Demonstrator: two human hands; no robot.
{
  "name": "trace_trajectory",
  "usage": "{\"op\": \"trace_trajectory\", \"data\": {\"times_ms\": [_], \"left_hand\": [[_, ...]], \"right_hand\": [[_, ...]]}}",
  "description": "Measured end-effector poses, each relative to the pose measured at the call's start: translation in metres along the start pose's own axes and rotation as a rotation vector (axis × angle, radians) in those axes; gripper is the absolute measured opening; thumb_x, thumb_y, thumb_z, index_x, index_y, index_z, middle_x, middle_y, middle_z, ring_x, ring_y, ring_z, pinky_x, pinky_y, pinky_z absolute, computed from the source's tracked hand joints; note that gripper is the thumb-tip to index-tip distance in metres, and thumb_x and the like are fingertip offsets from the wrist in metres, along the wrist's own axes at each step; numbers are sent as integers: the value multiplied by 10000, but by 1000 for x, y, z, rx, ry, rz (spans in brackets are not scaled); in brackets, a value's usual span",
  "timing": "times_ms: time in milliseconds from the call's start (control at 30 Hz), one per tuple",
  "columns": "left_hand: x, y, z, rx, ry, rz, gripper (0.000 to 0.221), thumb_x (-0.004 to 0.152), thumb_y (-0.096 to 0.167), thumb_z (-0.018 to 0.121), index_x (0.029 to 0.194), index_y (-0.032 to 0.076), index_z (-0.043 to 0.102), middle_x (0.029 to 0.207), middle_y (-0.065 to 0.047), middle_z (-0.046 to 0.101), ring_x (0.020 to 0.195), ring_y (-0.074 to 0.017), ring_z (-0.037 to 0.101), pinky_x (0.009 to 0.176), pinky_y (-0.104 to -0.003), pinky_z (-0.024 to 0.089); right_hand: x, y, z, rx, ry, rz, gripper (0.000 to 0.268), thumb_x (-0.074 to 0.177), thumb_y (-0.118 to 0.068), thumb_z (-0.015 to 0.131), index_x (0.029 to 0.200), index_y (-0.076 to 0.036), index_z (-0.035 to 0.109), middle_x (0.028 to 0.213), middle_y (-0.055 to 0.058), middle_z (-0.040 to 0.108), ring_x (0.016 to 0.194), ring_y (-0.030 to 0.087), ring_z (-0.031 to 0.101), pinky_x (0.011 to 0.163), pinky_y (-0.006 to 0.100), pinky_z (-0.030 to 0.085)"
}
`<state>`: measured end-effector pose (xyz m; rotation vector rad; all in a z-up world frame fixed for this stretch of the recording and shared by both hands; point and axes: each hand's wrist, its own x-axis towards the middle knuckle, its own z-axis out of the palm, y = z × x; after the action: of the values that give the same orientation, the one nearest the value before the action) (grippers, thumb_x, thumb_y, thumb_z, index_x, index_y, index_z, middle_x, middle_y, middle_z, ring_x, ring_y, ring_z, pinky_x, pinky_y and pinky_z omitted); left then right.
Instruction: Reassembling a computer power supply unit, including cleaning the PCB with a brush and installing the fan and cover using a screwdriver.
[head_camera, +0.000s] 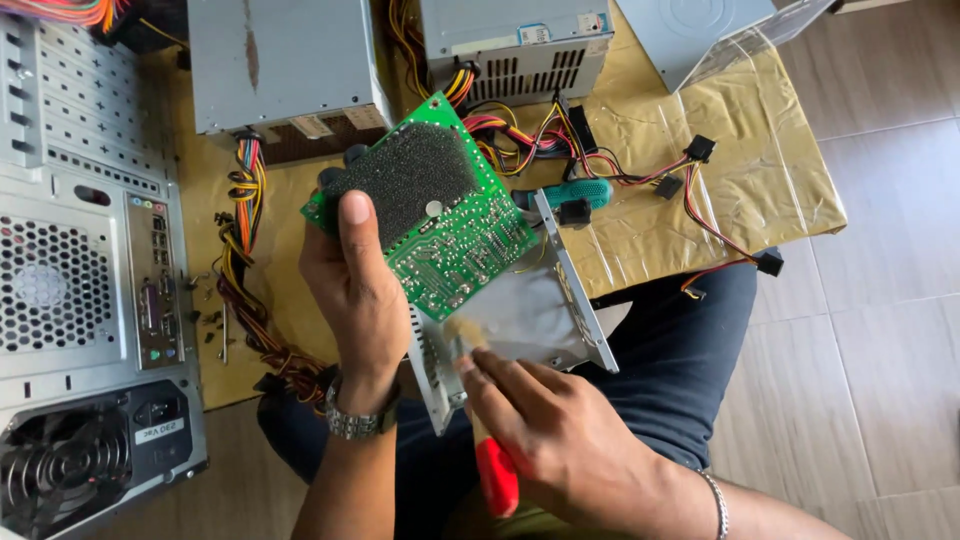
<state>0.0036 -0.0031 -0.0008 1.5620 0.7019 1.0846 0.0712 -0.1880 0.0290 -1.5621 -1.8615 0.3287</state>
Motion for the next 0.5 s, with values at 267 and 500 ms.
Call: {"op": "trace_trajectory", "data": {"times_ms": [267,500], "left_hand": [[5,5,-2,9,-43,40,245,1085,269,507,1121,41,588,882,13,576,731,-82,474,668,-262,437],[7,11,-6,-20,-54,82,246,1059,245,551,1117,12,608,856,-23,648,683,-105,528,614,-271,449]], "right_hand": [[19,-4,3,-720,-22,256,406,875,-122,609,1181,143,583,1030,257,604,648,247,580,486,326,490],[-3,-17,12,-834,-157,341,455,852,-147,631,1167,176,571,881,212,665,514,198,651,340,300,511]]}}
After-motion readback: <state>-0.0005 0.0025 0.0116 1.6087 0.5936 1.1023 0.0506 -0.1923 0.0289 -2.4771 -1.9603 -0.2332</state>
